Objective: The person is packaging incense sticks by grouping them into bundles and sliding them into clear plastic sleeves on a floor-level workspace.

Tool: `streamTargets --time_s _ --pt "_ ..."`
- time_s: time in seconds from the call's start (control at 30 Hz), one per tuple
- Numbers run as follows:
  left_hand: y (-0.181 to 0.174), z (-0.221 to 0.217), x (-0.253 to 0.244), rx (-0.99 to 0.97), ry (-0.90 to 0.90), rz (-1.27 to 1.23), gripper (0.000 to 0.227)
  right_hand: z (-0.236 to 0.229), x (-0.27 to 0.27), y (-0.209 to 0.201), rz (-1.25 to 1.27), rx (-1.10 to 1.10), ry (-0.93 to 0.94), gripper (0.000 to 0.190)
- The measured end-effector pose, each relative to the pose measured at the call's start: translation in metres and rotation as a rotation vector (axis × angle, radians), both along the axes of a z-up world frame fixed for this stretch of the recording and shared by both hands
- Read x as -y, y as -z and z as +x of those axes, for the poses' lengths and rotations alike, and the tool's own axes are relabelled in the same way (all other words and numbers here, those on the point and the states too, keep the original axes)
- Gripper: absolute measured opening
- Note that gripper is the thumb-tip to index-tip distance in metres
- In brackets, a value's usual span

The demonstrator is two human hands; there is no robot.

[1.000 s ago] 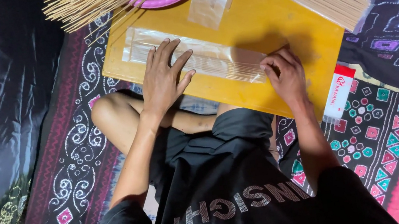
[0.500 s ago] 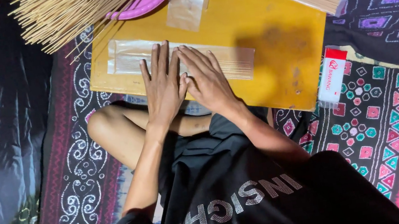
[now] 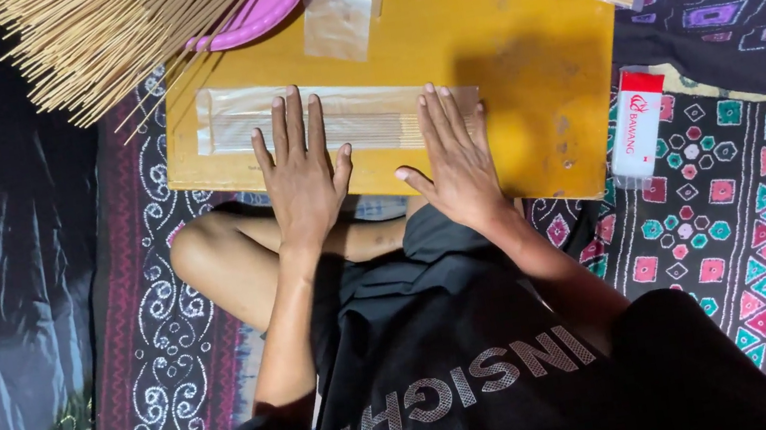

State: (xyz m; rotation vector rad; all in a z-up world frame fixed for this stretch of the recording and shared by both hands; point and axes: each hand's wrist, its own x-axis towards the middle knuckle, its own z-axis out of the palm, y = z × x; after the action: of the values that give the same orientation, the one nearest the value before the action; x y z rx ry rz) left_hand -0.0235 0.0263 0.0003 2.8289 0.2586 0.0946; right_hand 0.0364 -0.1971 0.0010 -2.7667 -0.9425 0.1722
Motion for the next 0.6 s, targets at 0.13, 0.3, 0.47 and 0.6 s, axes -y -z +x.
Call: streamTargets --time_s 0.13,0.3,0.47,0.6 --pt "0.006 0.0 0.002 0.034 -0.024 0.001 0.07 -0.001 0.01 0.005 0.021 -0.009 0.019 0.093" --pt "0.007 -0.002 -0.004 0.199 -0.027 -0.126 0.065 0.009 0.018 0.016 0.23 0.04 0.058 0.07" --pt "-0.016 0.037 -0.042 0.564 -0.069 0.009 0.03 0.053 -0.02 -0.006 0.533 0.121 -0.043 0.05" --pt "-0.059 0.085 -0.074 0.613 -0.066 0.14 0.021 0.07 -0.083 -0.076 0.703 0.039 -0.225 0.044"
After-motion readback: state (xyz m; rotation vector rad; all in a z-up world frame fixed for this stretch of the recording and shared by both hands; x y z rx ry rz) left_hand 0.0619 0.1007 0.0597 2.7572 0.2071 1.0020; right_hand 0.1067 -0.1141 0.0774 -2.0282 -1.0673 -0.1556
